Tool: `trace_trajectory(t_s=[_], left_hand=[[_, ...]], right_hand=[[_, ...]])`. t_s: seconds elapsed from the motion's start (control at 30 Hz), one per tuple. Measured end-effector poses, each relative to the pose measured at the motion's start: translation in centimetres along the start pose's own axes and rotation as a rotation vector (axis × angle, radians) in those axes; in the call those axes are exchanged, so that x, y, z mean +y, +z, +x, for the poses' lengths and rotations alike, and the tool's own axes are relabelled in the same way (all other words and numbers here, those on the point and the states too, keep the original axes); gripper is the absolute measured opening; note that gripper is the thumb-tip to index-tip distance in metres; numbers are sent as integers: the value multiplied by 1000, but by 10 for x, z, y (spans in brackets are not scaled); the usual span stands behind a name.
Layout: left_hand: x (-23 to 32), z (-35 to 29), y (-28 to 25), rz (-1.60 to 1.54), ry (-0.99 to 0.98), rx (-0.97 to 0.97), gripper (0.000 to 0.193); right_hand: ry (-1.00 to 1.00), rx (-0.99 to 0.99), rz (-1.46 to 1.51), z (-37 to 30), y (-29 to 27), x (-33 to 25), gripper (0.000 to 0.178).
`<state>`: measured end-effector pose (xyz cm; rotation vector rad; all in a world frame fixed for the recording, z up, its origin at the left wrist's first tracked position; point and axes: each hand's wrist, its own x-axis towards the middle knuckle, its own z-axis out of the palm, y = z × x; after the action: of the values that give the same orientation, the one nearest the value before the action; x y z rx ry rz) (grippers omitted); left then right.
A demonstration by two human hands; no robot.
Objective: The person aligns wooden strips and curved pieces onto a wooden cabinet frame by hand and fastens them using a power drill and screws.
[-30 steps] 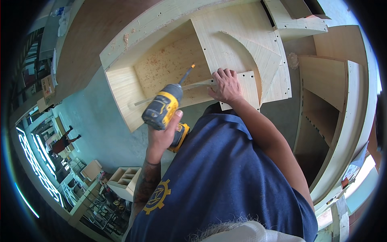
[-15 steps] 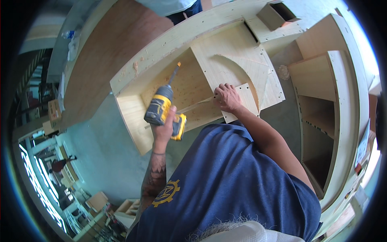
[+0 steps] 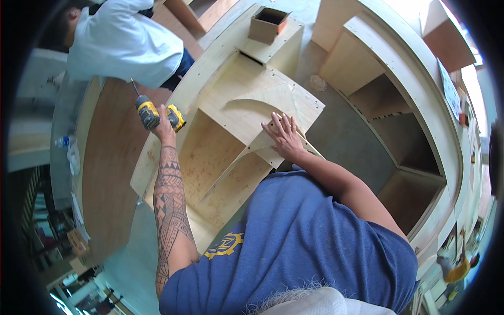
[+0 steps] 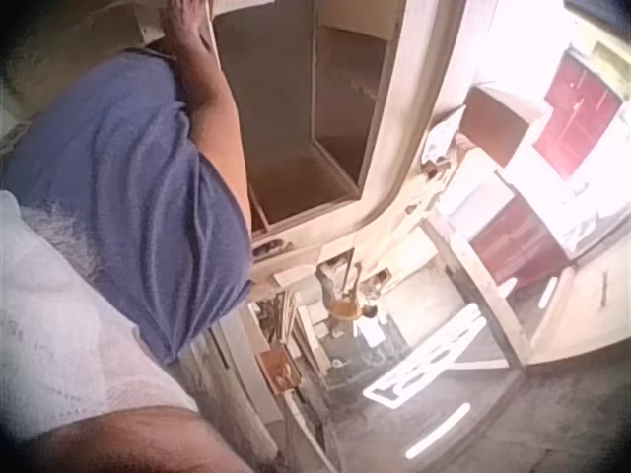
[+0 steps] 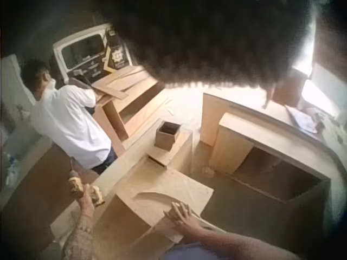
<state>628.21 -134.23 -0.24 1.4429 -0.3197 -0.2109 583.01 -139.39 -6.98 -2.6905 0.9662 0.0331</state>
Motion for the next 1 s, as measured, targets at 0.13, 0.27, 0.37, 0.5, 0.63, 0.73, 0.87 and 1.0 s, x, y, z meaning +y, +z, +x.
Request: trace_trajectory(t_s=[0.13,0.27,0.37,0.5,0.63,0.73,0.87,1.0], left_hand=[[-12,-47,46,0,24,-244,47],[-30,-89,74,129,6,-524,31],[-52,-106,83,128,-42,-558,28],[-68,-117,86,99,-39,-489,31],[-66,-107,89,38,-97,-471,38],[-62,-110,91,61,-58,-503,29],[-47,-107,68,379,-83,-605,59],[-25,-128,22,890,-93,-672,69]], right_hand=[[70,79,19,-21,21,24,106],[17,44,145,-15,4,39,105],[-56,89,203,-19,-10,39,100],[-26,136,187,-29,-34,50,98],[51,174,197,-25,-47,72,100],[59,200,175,-13,-56,87,99],[102,129,180,0,-64,105,98],[69,162,156,4,-64,126,98]])
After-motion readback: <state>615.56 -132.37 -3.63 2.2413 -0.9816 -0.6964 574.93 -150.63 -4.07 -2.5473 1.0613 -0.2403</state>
